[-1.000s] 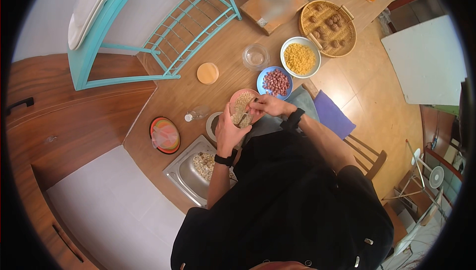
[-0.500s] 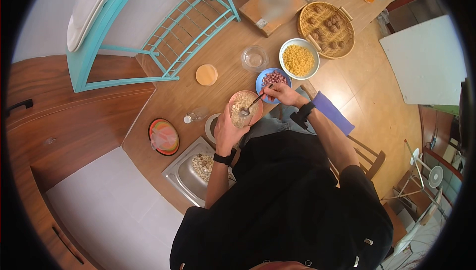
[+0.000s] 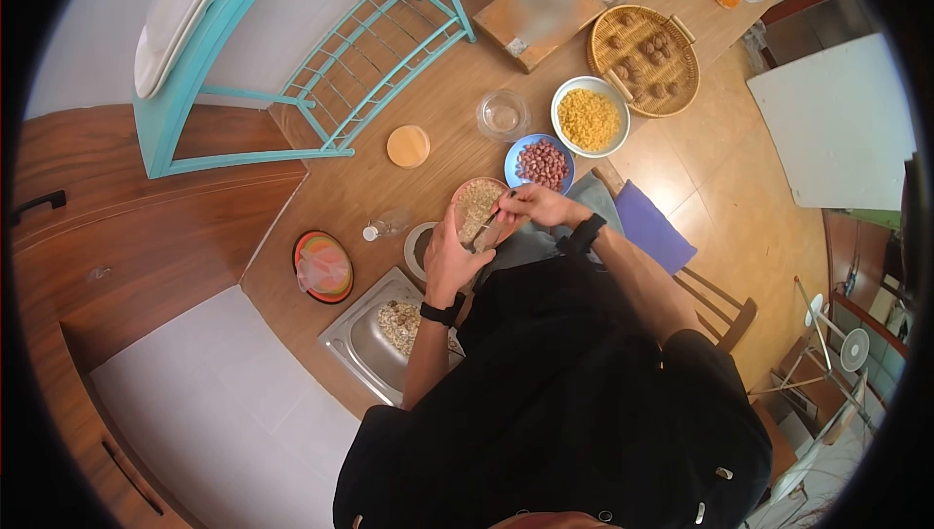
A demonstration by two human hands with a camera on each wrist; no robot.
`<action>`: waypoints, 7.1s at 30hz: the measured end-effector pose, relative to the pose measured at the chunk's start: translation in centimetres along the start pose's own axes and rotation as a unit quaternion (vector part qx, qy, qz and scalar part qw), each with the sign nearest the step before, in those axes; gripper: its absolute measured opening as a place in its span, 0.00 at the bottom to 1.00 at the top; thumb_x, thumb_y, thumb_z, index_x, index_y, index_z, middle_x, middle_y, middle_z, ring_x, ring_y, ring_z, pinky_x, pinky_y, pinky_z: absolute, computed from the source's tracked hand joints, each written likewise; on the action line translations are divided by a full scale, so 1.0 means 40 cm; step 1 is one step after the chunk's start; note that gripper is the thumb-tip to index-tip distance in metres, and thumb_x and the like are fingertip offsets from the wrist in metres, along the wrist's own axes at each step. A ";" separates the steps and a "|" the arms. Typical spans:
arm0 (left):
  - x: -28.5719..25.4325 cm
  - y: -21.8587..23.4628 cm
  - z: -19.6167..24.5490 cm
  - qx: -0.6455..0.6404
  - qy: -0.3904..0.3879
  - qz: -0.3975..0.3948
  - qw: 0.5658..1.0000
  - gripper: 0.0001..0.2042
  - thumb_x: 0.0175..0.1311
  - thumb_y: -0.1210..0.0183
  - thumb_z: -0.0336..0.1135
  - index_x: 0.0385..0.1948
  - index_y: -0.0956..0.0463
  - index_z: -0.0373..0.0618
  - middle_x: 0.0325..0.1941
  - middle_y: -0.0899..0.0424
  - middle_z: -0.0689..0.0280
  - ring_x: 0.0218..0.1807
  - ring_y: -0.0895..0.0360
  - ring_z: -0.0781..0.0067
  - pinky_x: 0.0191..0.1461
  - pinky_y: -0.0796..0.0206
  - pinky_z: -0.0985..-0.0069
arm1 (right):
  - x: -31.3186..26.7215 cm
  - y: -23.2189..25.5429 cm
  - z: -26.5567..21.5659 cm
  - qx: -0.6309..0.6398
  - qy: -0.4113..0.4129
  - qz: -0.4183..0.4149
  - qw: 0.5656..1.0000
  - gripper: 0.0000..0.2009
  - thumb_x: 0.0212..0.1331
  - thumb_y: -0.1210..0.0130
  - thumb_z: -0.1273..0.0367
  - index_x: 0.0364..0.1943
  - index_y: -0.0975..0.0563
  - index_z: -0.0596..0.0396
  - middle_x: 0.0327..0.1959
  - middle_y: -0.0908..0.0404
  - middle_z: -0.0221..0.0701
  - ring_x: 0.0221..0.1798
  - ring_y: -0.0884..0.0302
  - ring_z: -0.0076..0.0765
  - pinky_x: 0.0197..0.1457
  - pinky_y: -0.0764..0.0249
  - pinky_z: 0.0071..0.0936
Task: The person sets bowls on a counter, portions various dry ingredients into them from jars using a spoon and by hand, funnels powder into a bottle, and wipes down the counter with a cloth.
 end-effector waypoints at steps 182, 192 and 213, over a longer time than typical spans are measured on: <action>0.393 0.211 0.130 0.159 0.078 0.259 0.949 0.33 0.53 0.32 0.48 0.65 0.31 0.59 0.70 0.39 0.55 0.68 0.42 0.46 0.64 0.41 0.53 | 0.180 0.091 -0.431 -0.469 0.253 0.166 0.830 0.10 0.58 0.42 0.72 0.45 0.21 0.53 0.47 0.22 0.38 0.42 0.19 0.52 0.44 0.21 0.46; 0.450 0.061 0.015 -0.106 -0.034 0.357 0.927 0.27 0.64 0.44 0.46 0.67 0.33 0.63 0.71 0.41 0.58 0.69 0.42 0.50 0.65 0.42 0.54 | 0.297 -0.066 -0.463 -0.438 0.379 0.117 0.807 0.21 0.62 0.45 0.63 0.57 0.25 0.58 0.65 0.31 0.41 0.69 0.37 0.49 0.69 0.36 0.47; 0.410 0.180 0.121 0.188 0.085 0.287 0.935 0.39 0.47 0.32 0.49 0.68 0.34 0.61 0.72 0.42 0.55 0.68 0.42 0.45 0.66 0.42 0.50 | 0.040 0.242 -0.399 -0.416 0.258 0.231 0.841 0.19 0.61 0.44 0.72 0.57 0.26 0.57 0.52 0.20 0.46 0.54 0.21 0.54 0.56 0.24 0.43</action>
Point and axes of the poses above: each hand's wrist, its own x-axis towards the middle knuckle, its own y-axis out of the back of the hand, z = x × y, the point moved 5 cm from there along x, towards the middle knuckle
